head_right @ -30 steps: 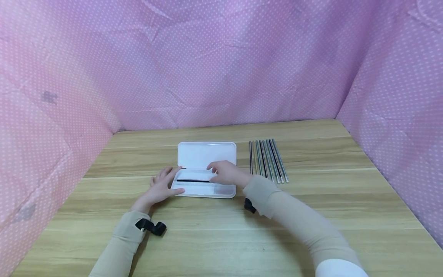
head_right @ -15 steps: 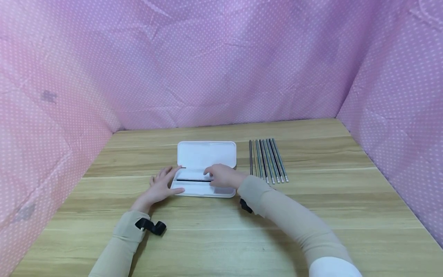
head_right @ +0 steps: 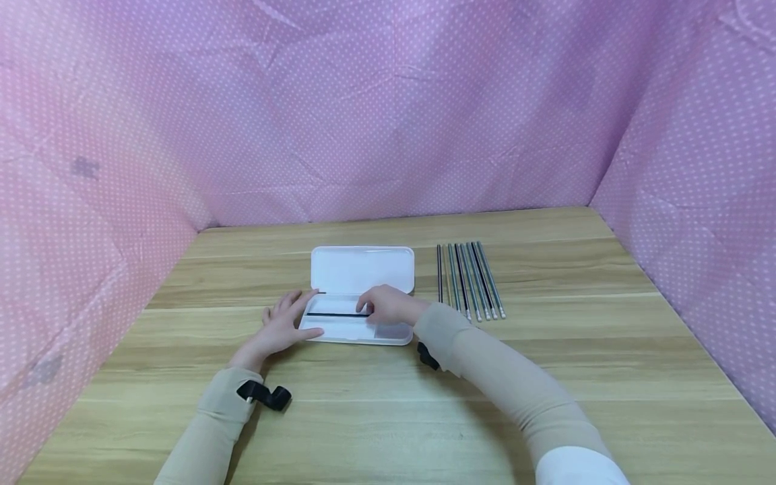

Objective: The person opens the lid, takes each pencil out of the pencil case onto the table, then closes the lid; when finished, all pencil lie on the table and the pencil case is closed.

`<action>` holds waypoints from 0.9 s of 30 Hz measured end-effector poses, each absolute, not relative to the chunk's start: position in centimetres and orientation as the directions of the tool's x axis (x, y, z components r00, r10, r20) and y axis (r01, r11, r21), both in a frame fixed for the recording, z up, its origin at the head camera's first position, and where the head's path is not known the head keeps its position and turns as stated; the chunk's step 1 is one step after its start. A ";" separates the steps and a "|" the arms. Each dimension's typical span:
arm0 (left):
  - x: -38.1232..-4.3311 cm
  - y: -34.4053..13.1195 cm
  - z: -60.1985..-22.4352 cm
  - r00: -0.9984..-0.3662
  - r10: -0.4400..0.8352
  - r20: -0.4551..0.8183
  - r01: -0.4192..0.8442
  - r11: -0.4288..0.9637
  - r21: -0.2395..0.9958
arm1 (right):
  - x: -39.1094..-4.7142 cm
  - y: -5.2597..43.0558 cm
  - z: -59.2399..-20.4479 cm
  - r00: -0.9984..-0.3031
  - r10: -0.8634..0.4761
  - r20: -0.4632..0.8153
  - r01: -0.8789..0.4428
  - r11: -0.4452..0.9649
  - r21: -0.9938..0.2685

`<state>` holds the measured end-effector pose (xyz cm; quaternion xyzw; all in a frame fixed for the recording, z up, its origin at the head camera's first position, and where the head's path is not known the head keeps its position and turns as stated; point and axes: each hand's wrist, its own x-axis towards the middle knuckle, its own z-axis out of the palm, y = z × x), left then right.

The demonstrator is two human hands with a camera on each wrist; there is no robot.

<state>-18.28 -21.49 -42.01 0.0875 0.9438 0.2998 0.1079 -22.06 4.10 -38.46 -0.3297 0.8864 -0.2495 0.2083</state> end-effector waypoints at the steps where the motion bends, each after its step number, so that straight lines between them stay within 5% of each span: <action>1: -18.3 -21.5 -42.0 -0.961 0.230 -0.152 0.100 0.806 0.584 | -22.1 4.1 -38.5 -0.697 -0.688 -0.203 -0.479 0.657 -0.582; 27: -18.3 -21.5 -41.9 -0.961 0.226 -0.158 0.097 0.813 0.574 | -21.4 6.0 -37.3 -0.771 -0.626 -0.114 -0.363 0.580 -0.729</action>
